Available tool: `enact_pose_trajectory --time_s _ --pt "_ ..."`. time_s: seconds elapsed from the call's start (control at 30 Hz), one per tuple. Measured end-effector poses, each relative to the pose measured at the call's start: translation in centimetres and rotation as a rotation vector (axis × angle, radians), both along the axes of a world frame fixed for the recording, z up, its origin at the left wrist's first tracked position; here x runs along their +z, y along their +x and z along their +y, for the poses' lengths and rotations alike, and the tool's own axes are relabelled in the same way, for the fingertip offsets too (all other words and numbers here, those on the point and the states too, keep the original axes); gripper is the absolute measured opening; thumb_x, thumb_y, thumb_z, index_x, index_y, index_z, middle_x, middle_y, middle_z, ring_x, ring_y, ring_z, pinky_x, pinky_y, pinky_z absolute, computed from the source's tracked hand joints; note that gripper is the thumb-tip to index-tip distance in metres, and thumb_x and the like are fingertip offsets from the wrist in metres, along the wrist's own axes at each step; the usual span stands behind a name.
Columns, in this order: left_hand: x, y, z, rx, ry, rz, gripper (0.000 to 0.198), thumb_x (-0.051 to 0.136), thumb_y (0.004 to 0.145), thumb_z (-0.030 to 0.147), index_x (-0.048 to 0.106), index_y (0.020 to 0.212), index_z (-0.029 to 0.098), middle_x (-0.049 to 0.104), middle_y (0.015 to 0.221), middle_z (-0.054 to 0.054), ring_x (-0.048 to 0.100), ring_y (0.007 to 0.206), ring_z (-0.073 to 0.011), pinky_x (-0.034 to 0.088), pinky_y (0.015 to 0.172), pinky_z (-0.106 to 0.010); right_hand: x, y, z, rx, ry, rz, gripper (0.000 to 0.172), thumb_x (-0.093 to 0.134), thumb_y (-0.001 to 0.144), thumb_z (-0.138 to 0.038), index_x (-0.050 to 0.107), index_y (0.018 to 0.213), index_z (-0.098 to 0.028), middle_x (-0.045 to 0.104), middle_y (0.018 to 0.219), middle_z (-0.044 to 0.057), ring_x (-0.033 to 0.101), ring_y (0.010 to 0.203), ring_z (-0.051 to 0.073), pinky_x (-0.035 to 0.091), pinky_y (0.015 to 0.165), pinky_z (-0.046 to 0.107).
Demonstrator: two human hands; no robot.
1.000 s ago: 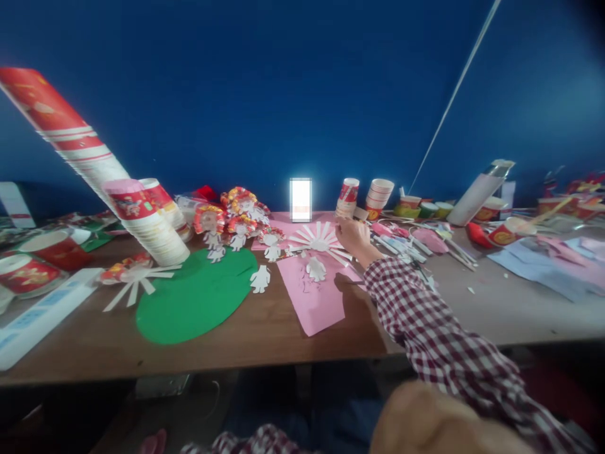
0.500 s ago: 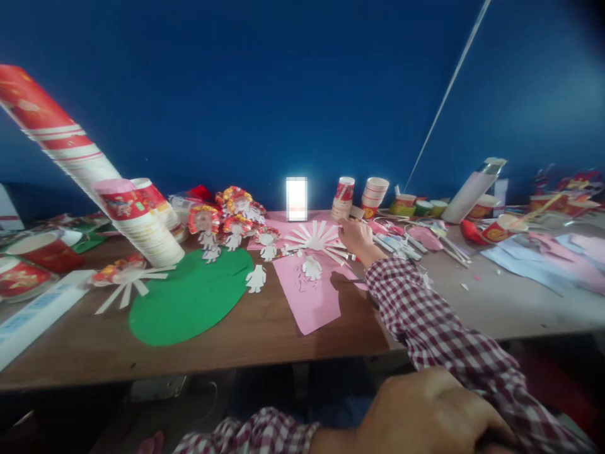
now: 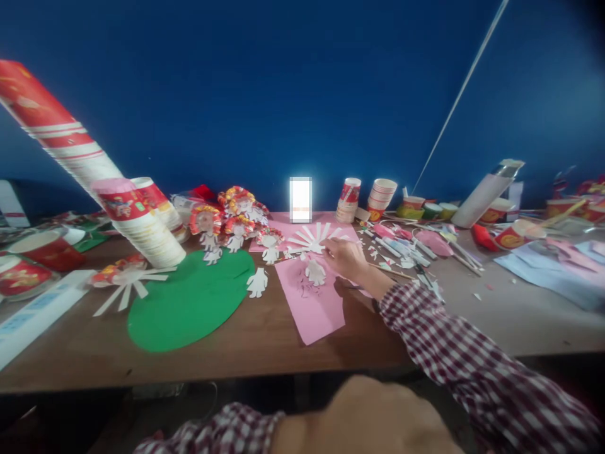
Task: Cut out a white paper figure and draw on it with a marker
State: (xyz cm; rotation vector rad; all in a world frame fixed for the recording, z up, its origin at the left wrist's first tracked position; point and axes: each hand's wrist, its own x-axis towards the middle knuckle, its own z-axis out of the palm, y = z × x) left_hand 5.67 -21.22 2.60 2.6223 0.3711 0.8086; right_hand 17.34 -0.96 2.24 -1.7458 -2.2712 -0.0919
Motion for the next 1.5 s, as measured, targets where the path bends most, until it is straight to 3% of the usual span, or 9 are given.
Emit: enact_pose_trajectory --time_s 0.17,0.3,0.43,0.57,0.7,0.93,1.07,1.23,1.5 --pt "-0.1 -5.0 6.2 0.169 -0.035 0.199 0.020 0.047 0.091 0.028 0.065 0.089 0.020 0.068 0.078 -0.003 0.062 0.073 -0.0128 0.047 0.064 -0.021 -0.6 1.2 -1.3 0.052 0.023 0.056 0.029 0.047 0.090 -0.031 0.066 0.111 -0.023 0.071 0.108 0.006 0.064 0.097 0.022 0.043 0.077 0.026" --pt "-1.0 -8.0 11.4 0.478 -0.083 0.199 0.023 0.044 0.093 0.027 0.067 0.095 0.021 0.069 0.090 -0.005 0.063 0.079 -0.0152 0.048 0.070 -0.024 -0.9 1.5 -0.6 0.036 0.032 0.110 0.029 0.045 0.092 -0.030 0.064 0.112 -0.021 0.071 0.107 0.005 0.064 0.096 0.019 0.043 0.078 0.025" --pt "-1.4 -9.3 16.3 0.731 -0.084 0.184 0.024 0.044 0.092 0.025 0.067 0.098 0.021 0.069 0.100 -0.005 0.063 0.091 -0.0195 0.048 0.079 -0.029 -1.3 1.0 0.3 0.041 -0.007 0.125 0.025 0.047 0.091 -0.028 0.067 0.106 -0.021 0.072 0.104 0.004 0.065 0.094 0.019 0.043 0.078 0.025" --pt "-2.0 -9.4 19.3 0.830 -0.103 0.183 0.026 0.042 0.093 0.025 0.065 0.103 0.020 0.069 0.104 -0.005 0.062 0.098 -0.0211 0.047 0.085 -0.032 -1.6 0.4 0.7 0.088 -0.059 0.096 0.024 0.051 0.091 -0.031 0.070 0.102 -0.021 0.072 0.098 0.006 0.066 0.090 0.020 0.044 0.077 0.025" --pt "-3.0 -9.1 19.5 0.805 -0.073 0.146 0.028 0.039 0.095 0.026 0.063 0.106 0.017 0.068 0.106 -0.008 0.062 0.100 -0.0204 0.046 0.088 -0.032 -1.7 0.0 0.7 0.140 -0.090 0.063 0.026 0.050 0.093 -0.031 0.068 0.108 -0.021 0.071 0.100 0.007 0.064 0.093 0.019 0.043 0.080 0.024" --pt "-4.0 -9.7 19.2 0.782 -0.059 0.226 0.023 0.044 0.093 0.027 0.064 0.100 0.019 0.066 0.099 -0.007 0.061 0.097 -0.0197 0.046 0.084 -0.030 -1.7 -0.9 0.6 0.167 -0.110 0.026 0.026 0.046 0.095 -0.027 0.070 0.090 -0.017 0.070 0.088 0.009 0.064 0.083 0.020 0.042 0.076 0.026" --pt "-4.1 -10.1 19.5 0.744 -0.050 0.259 0.023 0.044 0.093 0.025 0.066 0.095 0.019 0.065 0.096 -0.007 0.061 0.094 -0.0194 0.046 0.084 -0.030 -0.9 -0.8 -0.3 0.212 -0.125 0.043 0.025 0.046 0.095 -0.027 0.070 0.094 -0.020 0.071 0.091 0.005 0.065 0.084 0.017 0.043 0.074 0.023" --pt "-4.0 -10.3 19.4 0.690 -0.048 0.255 0.022 0.045 0.092 0.022 0.066 0.095 0.019 0.066 0.098 -0.008 0.060 0.095 -0.0199 0.047 0.086 -0.032 -0.2 1.9 -2.8 0.186 -0.109 0.111 0.024 0.049 0.093 -0.025 0.067 0.109 -0.020 0.071 0.103 0.006 0.064 0.096 0.019 0.045 0.081 0.026" --pt "-4.4 -10.0 19.8 0.612 0.004 0.218 0.023 0.047 0.089 0.013 0.069 0.094 0.018 0.070 0.099 -0.006 0.061 0.095 -0.0191 0.047 0.090 -0.035 -2.0 7.8 -8.5 0.082 -0.137 0.100 0.020 0.050 0.093 -0.032 0.068 0.099 -0.025 0.069 0.096 0.005 0.064 0.091 0.021 0.050 0.082 0.033"
